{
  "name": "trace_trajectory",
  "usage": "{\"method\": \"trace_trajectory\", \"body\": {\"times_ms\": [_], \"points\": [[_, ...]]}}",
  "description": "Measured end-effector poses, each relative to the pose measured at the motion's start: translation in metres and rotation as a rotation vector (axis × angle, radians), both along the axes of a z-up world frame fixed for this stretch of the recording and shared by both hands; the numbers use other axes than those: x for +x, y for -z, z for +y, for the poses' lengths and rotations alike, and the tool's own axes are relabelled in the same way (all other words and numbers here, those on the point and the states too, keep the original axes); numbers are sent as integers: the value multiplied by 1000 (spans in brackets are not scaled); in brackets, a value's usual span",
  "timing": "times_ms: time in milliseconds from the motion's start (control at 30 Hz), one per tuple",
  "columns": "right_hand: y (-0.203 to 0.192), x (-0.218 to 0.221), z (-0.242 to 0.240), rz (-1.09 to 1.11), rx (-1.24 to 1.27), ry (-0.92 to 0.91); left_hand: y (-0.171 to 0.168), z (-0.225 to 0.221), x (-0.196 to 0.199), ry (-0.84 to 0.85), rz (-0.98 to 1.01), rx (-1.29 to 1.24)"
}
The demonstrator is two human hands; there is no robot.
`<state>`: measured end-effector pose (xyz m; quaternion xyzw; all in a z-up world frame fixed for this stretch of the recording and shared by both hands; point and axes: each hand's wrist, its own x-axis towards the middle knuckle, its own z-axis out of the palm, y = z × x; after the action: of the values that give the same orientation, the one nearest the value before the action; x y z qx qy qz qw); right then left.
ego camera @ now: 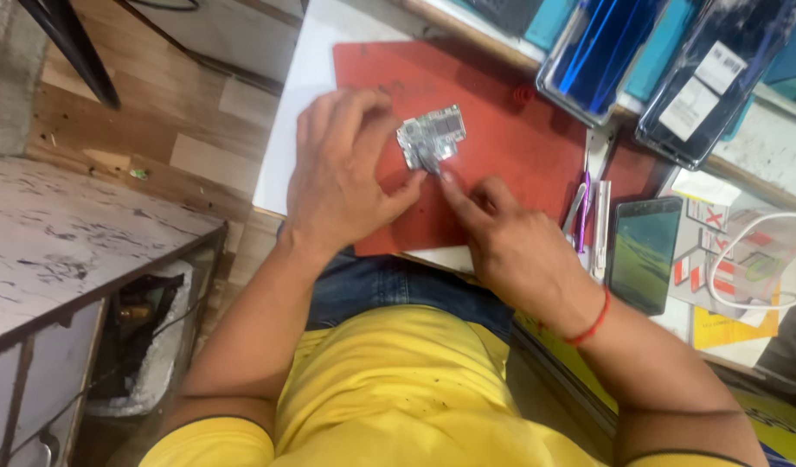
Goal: The person uses a purple tool to repeatedly scrape and clean a small electronic component placed on a red mat. The hands hold the component steady while the tool is moved across its surface in short strokes.
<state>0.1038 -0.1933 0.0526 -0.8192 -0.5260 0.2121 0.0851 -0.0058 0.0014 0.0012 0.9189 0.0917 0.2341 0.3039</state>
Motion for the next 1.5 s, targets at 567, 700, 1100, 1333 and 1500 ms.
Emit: {"method": "trace_trajectory", "body": {"times_ms": [567, 700, 1100, 1333, 1500], "points": [[-8, -16, 31, -53, 208, 85, 0, 3, -5, 21, 44, -53], [-4, -10, 30, -197, 149, 263, -4, 9, -1, 18, 43, -28], [4, -17, 16, -65, 192, 154, 2, 4, -6, 17, 56, -15], [-2, -8, 31, -52, 184, 255, 4, 6, -4, 19, 51, 1], [6, -16, 19, -40, 148, 271, 2, -1, -3, 9, 62, 7]]}}
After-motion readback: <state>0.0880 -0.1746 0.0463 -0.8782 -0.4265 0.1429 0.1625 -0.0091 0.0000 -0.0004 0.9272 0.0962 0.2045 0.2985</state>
